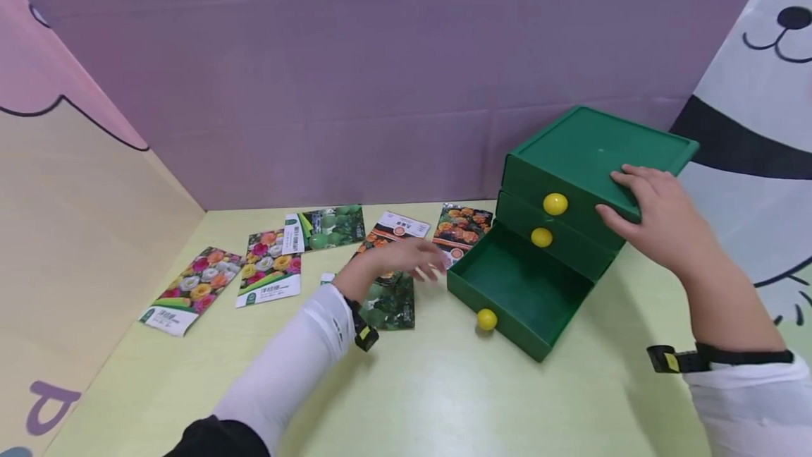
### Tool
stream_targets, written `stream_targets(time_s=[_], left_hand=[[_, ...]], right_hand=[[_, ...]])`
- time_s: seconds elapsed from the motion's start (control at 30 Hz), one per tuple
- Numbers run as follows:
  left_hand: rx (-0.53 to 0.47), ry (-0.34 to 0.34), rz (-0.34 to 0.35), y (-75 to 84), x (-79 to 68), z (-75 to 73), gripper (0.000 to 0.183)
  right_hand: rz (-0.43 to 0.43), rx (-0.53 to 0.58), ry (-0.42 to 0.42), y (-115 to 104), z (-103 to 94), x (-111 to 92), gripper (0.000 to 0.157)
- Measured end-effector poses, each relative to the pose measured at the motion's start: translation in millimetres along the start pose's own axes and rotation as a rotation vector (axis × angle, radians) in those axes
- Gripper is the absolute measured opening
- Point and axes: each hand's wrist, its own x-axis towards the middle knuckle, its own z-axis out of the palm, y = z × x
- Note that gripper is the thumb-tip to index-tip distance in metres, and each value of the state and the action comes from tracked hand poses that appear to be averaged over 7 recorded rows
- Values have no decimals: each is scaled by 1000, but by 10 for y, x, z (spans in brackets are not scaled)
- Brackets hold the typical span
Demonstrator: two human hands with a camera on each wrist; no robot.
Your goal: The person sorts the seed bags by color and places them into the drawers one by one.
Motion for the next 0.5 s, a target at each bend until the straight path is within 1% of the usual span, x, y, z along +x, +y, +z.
stream_targets(time_s=[0.07, 0.1, 0.13, 0.17, 0.2, 0.27, 0.33, 0.4, 0.5], left_hand=[[-93, 267, 31, -10, 103, -71, 31], [-121, 395, 37, -18, 171, -88, 31], [-119, 505, 33, -27, 238, -95, 31], [-105, 593, 23, -44, 319, -99, 32], [-79, 659, 10, -62, 405, -102, 33], [-16, 730, -31, -86, 568, -95, 39], [79, 765, -87, -108, 697, -70, 47], [175, 778, -139, -133, 791, -41, 56], [374, 752, -250, -176, 855, 28, 70]], right_hand=[[-1, 8, -2, -7, 16, 2, 61], [-3, 13, -1, -5, 24, 3, 61], [-9, 18, 5, 3, 33, 2, 61], [-12, 19, 8, 9, 38, 0, 61], [-14, 20, 12, 18, 41, -2, 61], [-17, 21, 25, 42, 45, -8, 61], [-18, 17, 32, 62, 46, -9, 61], [-17, 10, 34, 70, 51, -3, 61], [-17, 5, 31, 69, 71, 1, 61]])
